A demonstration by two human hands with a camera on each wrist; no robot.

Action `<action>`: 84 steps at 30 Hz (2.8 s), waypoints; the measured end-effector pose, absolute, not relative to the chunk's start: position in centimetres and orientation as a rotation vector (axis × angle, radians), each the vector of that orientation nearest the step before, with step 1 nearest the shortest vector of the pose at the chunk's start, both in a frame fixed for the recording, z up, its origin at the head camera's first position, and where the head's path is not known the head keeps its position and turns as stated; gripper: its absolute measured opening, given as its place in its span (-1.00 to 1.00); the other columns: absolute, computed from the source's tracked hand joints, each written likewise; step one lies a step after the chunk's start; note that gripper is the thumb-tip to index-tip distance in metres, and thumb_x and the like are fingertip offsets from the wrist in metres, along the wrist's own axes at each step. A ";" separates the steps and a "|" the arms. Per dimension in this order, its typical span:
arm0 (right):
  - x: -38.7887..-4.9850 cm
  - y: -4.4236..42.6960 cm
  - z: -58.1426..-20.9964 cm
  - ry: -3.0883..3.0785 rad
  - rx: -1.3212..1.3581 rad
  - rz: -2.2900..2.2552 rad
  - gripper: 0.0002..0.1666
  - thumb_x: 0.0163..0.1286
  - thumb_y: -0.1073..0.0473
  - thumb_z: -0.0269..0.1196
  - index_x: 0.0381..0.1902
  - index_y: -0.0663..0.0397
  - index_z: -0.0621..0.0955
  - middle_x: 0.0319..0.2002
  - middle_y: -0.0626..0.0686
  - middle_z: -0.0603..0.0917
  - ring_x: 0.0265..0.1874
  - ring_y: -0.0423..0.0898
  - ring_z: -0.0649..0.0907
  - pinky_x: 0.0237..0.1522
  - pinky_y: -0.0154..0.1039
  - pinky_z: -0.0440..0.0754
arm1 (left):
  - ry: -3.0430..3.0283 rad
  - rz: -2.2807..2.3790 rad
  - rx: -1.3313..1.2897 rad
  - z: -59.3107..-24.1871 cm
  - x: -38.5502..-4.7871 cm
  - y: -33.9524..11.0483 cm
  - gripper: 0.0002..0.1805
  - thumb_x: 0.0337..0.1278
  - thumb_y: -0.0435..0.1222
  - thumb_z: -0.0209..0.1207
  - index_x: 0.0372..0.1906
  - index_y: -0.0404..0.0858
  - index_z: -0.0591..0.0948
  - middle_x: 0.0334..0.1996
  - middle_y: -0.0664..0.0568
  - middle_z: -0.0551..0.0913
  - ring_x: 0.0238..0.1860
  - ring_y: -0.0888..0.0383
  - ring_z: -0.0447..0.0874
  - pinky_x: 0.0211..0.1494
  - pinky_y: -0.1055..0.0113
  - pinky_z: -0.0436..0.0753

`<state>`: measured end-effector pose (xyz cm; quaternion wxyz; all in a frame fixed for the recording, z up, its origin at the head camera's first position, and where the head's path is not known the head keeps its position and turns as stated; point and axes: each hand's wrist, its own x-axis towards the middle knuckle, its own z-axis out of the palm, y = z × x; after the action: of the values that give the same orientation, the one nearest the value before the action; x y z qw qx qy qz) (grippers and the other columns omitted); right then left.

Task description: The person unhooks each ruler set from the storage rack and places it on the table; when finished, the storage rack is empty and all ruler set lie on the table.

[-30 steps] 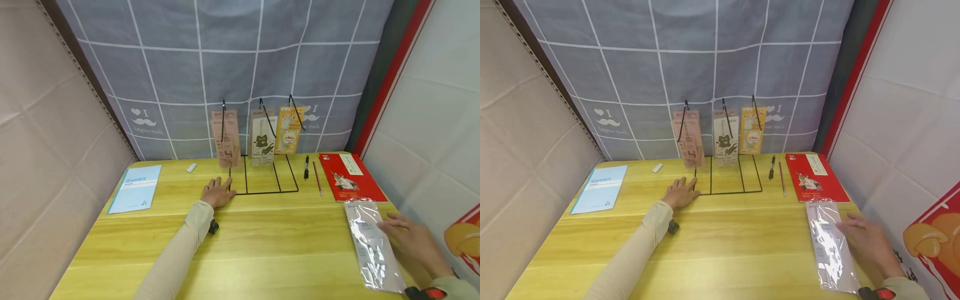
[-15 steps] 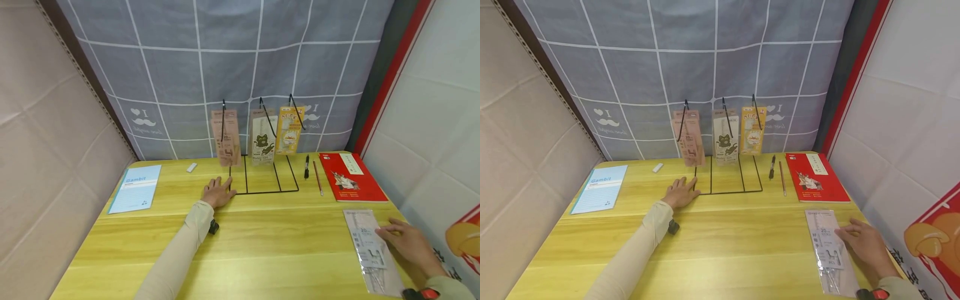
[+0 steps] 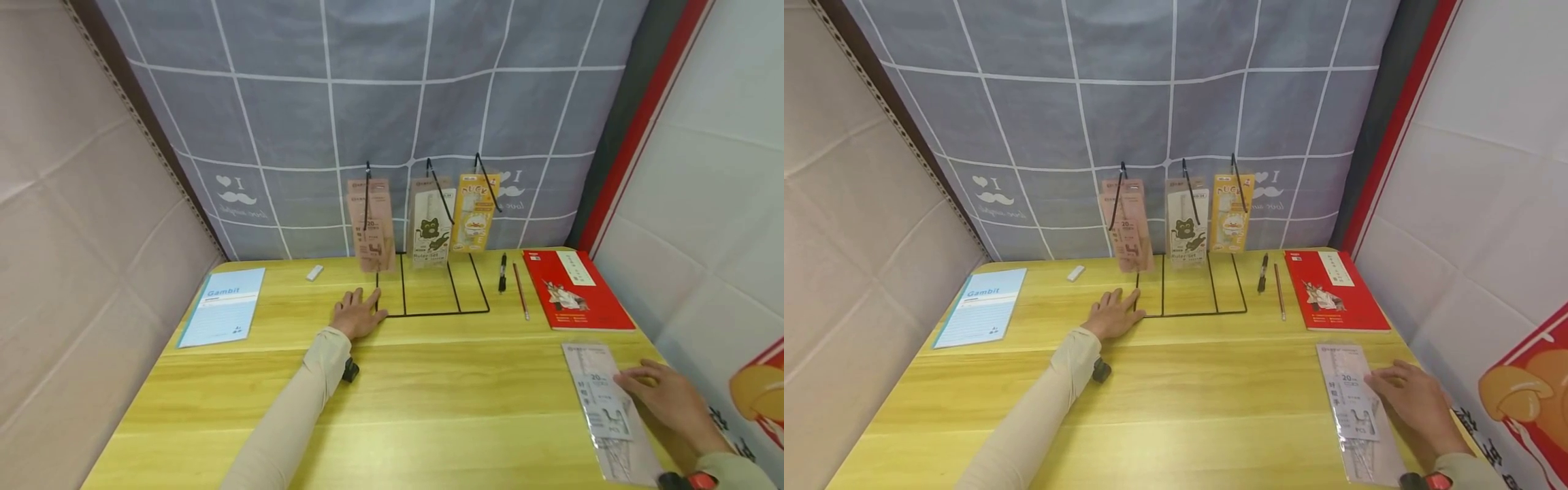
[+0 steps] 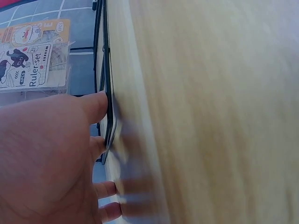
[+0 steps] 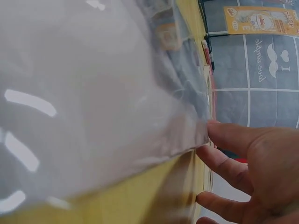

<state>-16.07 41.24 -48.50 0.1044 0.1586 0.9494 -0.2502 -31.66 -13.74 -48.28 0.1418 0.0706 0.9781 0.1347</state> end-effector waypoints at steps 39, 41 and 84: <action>-36.8 25.1 -36.1 2.962 -0.002 -1.559 -0.15 0.48 -0.38 0.19 0.53 -0.02 0.45 0.58 0.16 0.33 0.54 0.26 0.33 0.43 0.32 0.38 | 2.847 0.364 0.206 -47.8 -31.1 -12.7 -0.28 0.60 0.24 -0.21 0.69 0.19 0.02 0.70 -0.13 -0.07 0.68 -0.22 -0.11 0.63 -0.24 0.07; -37.5 24.7 -35.8 2.920 0.016 -1.573 -0.11 0.48 -0.40 0.16 0.57 -0.05 0.38 0.62 0.13 0.25 0.56 0.24 0.30 0.45 0.32 0.36 | 2.849 0.358 0.207 -47.6 -31.0 -12.7 -0.28 0.60 0.24 -0.21 0.69 0.19 0.02 0.69 -0.14 -0.07 0.68 -0.21 -0.10 0.63 -0.23 0.07; -34.4 24.5 -34.4 2.914 -0.027 -1.521 -0.11 0.38 -0.50 0.20 0.26 0.13 0.65 0.54 0.12 0.42 0.53 0.17 0.37 0.44 0.24 0.41 | 2.864 0.377 0.196 -48.2 -31.2 -13.7 -0.29 0.60 0.22 -0.20 0.69 0.16 0.05 0.68 -0.17 -0.03 0.66 -0.24 -0.06 0.61 -0.24 0.11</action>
<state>-34.37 24.50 -34.43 -0.0727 -0.0083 0.8842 -0.4614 -31.23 -13.70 -48.18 0.1229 0.0671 0.9817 0.1292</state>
